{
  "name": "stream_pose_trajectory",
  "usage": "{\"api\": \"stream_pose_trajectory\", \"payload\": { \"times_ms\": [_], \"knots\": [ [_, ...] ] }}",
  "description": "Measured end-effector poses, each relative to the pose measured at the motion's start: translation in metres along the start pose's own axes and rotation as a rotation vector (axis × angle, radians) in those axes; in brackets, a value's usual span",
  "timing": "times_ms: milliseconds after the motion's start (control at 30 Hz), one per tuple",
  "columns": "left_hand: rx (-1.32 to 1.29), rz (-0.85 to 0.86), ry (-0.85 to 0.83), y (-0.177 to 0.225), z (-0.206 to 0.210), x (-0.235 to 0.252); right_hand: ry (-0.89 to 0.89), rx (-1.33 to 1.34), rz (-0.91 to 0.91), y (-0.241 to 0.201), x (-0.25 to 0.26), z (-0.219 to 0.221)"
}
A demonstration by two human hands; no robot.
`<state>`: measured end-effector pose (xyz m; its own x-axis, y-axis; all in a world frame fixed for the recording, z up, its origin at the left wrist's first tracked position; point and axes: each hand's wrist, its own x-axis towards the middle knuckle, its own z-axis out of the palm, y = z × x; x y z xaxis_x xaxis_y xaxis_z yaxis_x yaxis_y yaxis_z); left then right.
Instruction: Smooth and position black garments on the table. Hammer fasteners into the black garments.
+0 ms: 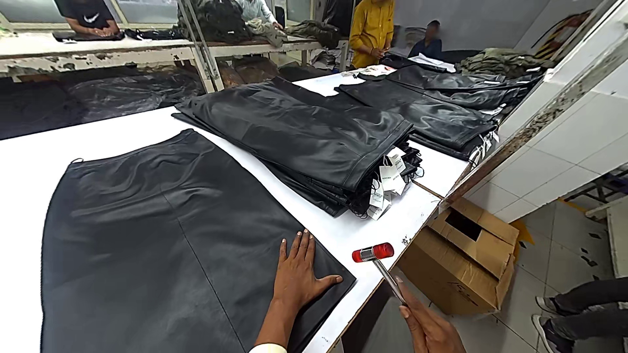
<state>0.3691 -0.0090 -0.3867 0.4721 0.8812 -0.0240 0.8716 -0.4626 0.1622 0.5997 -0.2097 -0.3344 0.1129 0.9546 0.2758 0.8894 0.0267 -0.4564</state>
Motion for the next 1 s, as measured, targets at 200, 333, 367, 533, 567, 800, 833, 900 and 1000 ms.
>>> {"api": "stream_pose_trajectory", "payload": {
  "times_ms": [200, 333, 367, 533, 567, 800, 833, 900, 1000],
  "knots": [
    [0.015, 0.005, 0.022, 0.0, 0.001, 0.002, -0.082, -0.049, 0.024, 0.007, -0.01, -0.004],
    [0.02, 0.005, 0.016, -0.002, 0.002, 0.0, -0.155, -0.119, 0.045, 0.008, -0.02, -0.002],
    [0.019, 0.01, 0.019, -0.001, 0.003, -0.001, -0.183, -0.134, 0.059, 0.011, -0.022, -0.002],
    [0.014, 0.001, 0.013, -0.001, 0.002, -0.001, -0.028, -0.041, 0.027, 0.008, -0.024, -0.002],
    [0.018, 0.004, 0.017, -0.001, 0.003, -0.001, -0.085, -0.077, 0.032, 0.01, -0.023, -0.001],
    [0.0, 0.002, 0.024, 0.0, 0.004, 0.0, 0.049, -0.04, -0.046, -0.002, 0.01, 0.008],
    [0.0, 0.005, 0.036, -0.001, 0.004, 0.0, 0.018, -0.089, -0.052, 0.0, 0.014, 0.014],
    [0.006, 0.003, 0.009, -0.001, 0.0, 0.002, -0.105, -0.179, -0.018, 0.006, 0.021, 0.023],
    [0.003, -0.006, -0.033, -0.001, -0.004, 0.004, 0.001, -0.155, -0.055, 0.003, 0.034, 0.022]
  ]
}}
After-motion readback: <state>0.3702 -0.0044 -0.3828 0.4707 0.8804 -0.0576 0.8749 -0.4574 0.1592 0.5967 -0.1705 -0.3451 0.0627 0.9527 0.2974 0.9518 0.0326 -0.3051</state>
